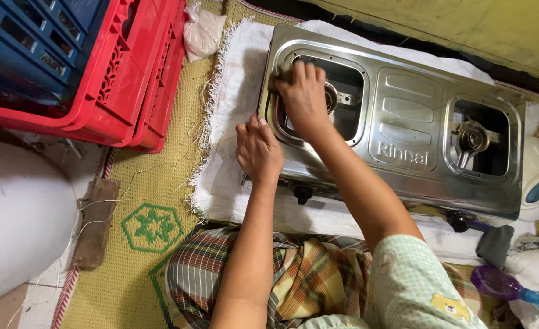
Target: The person scrubs the burners and surrounding stainless steel surface of a gas stove using a small abrasive pad, then switches to a larger dark sponge to wipe the entire top surface. The person works methodically around both burners and the central panel.
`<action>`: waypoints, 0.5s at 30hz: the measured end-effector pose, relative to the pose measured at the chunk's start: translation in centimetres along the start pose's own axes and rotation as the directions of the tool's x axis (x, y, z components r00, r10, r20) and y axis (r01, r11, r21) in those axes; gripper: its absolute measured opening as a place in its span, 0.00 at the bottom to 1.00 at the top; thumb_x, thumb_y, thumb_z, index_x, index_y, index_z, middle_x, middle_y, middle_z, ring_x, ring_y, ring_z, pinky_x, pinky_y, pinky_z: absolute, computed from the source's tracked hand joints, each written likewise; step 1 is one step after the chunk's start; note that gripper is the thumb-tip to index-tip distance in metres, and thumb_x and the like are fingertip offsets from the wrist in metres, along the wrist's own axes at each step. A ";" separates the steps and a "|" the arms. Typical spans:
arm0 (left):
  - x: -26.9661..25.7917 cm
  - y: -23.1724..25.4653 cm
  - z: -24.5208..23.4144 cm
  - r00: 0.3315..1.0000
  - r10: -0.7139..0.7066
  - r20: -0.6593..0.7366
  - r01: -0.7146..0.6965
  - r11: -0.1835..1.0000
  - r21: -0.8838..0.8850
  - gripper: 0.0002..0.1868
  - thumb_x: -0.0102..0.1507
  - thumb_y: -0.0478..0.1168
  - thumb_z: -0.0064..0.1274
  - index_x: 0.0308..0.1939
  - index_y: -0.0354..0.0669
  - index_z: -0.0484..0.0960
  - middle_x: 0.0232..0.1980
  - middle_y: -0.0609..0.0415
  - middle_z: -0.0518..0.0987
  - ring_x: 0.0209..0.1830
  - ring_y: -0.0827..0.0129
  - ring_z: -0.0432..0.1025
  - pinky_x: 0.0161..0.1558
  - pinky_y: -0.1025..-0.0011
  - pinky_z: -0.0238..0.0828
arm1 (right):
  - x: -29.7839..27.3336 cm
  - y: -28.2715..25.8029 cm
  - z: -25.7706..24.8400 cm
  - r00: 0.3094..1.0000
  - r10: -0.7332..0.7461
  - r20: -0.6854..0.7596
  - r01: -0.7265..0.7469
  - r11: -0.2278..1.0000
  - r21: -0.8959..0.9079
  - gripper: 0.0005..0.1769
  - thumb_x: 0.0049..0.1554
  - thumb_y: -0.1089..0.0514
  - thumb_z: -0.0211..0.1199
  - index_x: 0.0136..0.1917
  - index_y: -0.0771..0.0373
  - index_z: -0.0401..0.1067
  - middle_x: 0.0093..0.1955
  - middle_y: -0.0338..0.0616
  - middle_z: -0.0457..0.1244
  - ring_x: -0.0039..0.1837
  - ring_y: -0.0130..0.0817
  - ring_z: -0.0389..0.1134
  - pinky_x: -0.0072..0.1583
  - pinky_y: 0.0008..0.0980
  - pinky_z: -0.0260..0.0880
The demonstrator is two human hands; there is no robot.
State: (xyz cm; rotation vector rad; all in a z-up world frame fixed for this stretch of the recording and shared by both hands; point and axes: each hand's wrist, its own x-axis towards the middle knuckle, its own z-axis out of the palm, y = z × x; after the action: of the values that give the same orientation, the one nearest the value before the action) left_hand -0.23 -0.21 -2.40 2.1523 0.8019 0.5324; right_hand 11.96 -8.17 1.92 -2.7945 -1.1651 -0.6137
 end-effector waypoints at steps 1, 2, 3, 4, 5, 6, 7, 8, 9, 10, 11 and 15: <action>0.1 0.0 0.1 1.000 0.008 -0.012 -0.008 1.000 -0.006 0.27 0.74 0.53 0.30 0.60 0.42 0.79 0.51 0.44 0.78 0.50 0.48 0.75 0.49 0.55 0.73 | -0.7 -0.7 -0.8 0.999 -0.032 0.005 0.033 0.999 -0.015 0.13 0.58 0.56 0.60 0.54 0.49 0.83 0.54 0.49 0.60 0.60 0.47 0.60 0.62 0.47 0.56; 0.1 0.0 0.2 1.000 0.015 -0.024 -0.016 1.000 -0.012 0.27 0.74 0.53 0.29 0.60 0.42 0.79 0.51 0.45 0.78 0.50 0.48 0.75 0.49 0.55 0.73 | -1.5 -1.6 -1.5 0.999 -0.044 0.021 0.044 0.999 0.007 0.12 0.58 0.55 0.61 0.53 0.50 0.82 0.54 0.49 0.60 0.60 0.47 0.60 0.62 0.47 0.56; 0.1 0.0 0.2 0.999 0.023 -0.036 -0.024 1.000 -0.016 0.27 0.74 0.53 0.29 0.60 0.42 0.79 0.51 0.45 0.78 0.50 0.48 0.75 0.50 0.55 0.73 | -2.5 -2.6 -2.1 0.998 -0.055 0.036 0.054 0.998 0.031 0.12 0.58 0.53 0.61 0.52 0.51 0.82 0.55 0.49 0.60 0.59 0.48 0.60 0.61 0.47 0.55; 0.0 0.0 0.2 0.999 0.024 -0.042 -0.025 1.000 -0.020 0.27 0.74 0.54 0.29 0.60 0.42 0.79 0.52 0.45 0.77 0.50 0.48 0.75 0.49 0.56 0.73 | -3.3 -3.3 -2.6 0.996 -0.067 0.051 0.064 0.996 0.055 0.12 0.58 0.52 0.61 0.52 0.52 0.81 0.55 0.49 0.61 0.59 0.48 0.60 0.61 0.47 0.55; 0.1 -0.1 0.2 0.998 0.026 -0.050 -0.027 0.999 -0.022 0.27 0.74 0.54 0.29 0.60 0.42 0.80 0.52 0.44 0.77 0.50 0.49 0.75 0.49 0.56 0.73 | -3.6 -3.6 -2.8 0.997 -0.062 0.037 0.061 0.997 0.040 0.12 0.58 0.51 0.61 0.52 0.52 0.82 0.54 0.49 0.61 0.58 0.48 0.60 0.61 0.47 0.55; 0.1 -0.1 0.2 0.998 0.028 -0.059 -0.029 0.999 -0.024 0.28 0.74 0.54 0.29 0.60 0.42 0.80 0.52 0.44 0.77 0.50 0.49 0.76 0.48 0.56 0.73 | -3.9 -3.7 -2.9 0.998 -0.057 0.023 0.057 0.998 0.024 0.13 0.58 0.51 0.61 0.53 0.52 0.82 0.54 0.49 0.60 0.58 0.47 0.60 0.61 0.48 0.55; 0.2 -0.2 0.2 0.998 0.021 -0.065 -0.024 0.999 -0.045 0.28 0.74 0.54 0.28 0.60 0.43 0.80 0.52 0.45 0.77 0.50 0.49 0.76 0.49 0.56 0.73 | -3.9 -3.6 -2.8 0.998 -0.054 0.010 0.054 0.998 0.012 0.13 0.59 0.51 0.61 0.53 0.52 0.82 0.53 0.49 0.60 0.57 0.47 0.61 0.61 0.48 0.55; 0.3 -0.2 0.2 0.997 0.015 -0.071 -0.019 0.998 -0.066 0.28 0.75 0.53 0.28 0.60 0.43 0.80 0.52 0.45 0.77 0.50 0.50 0.76 0.49 0.56 0.73 | -3.4 -3.1 -2.3 1.000 -0.024 0.005 0.024 1.000 -0.005 0.12 0.59 0.52 0.61 0.53 0.49 0.82 0.53 0.49 0.60 0.58 0.47 0.61 0.61 0.48 0.55; 0.2 -0.2 0.3 0.997 0.008 -0.071 -0.014 0.996 -0.088 0.28 0.75 0.53 0.27 0.60 0.44 0.81 0.52 0.45 0.77 0.50 0.50 0.76 0.50 0.56 0.73 | -2.5 -2.0 -1.6 1.000 0.010 0.003 -0.010 1.000 -0.023 0.12 0.58 0.54 0.61 0.53 0.45 0.83 0.53 0.50 0.60 0.58 0.48 0.61 0.61 0.49 0.55; 0.1 -0.3 0.2 0.999 -0.017 -0.048 0.012 0.995 -0.102 0.28 0.75 0.53 0.27 0.60 0.45 0.81 0.52 0.46 0.77 0.50 0.50 0.76 0.50 0.56 0.73 | -1.4 -0.9 -0.8 0.999 0.043 0.001 -0.043 0.998 -0.041 0.14 0.58 0.56 0.61 0.53 0.42 0.83 0.53 0.50 0.60 0.58 0.48 0.61 0.61 0.49 0.55; 0.1 -0.3 0.2 0.999 -0.037 -0.025 0.034 0.992 -0.118 0.28 0.74 0.53 0.27 0.59 0.45 0.81 0.51 0.46 0.77 0.49 0.51 0.76 0.49 0.56 0.73 | -0.1 0.3 0.0 0.996 0.086 -0.023 -0.086 0.995 -0.044 0.15 0.59 0.57 0.61 0.55 0.43 0.83 0.53 0.49 0.61 0.58 0.47 0.62 0.60 0.49 0.55; 0.3 -0.1 -0.1 0.998 -0.041 -0.053 0.031 0.983 -0.180 0.27 0.75 0.52 0.26 0.59 0.47 0.82 0.52 0.47 0.77 0.49 0.51 0.76 0.48 0.56 0.73 | 3.2 2.6 2.2 0.995 0.094 -0.044 -0.095 0.995 -0.015 0.16 0.61 0.58 0.61 0.56 0.41 0.83 0.53 0.47 0.61 0.58 0.48 0.61 0.59 0.47 0.57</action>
State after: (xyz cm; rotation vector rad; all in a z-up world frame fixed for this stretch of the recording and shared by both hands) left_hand -0.14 0.12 -2.37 1.9618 0.7910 0.6257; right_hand 16.56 -7.48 1.36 -2.8158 -1.0185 -0.6749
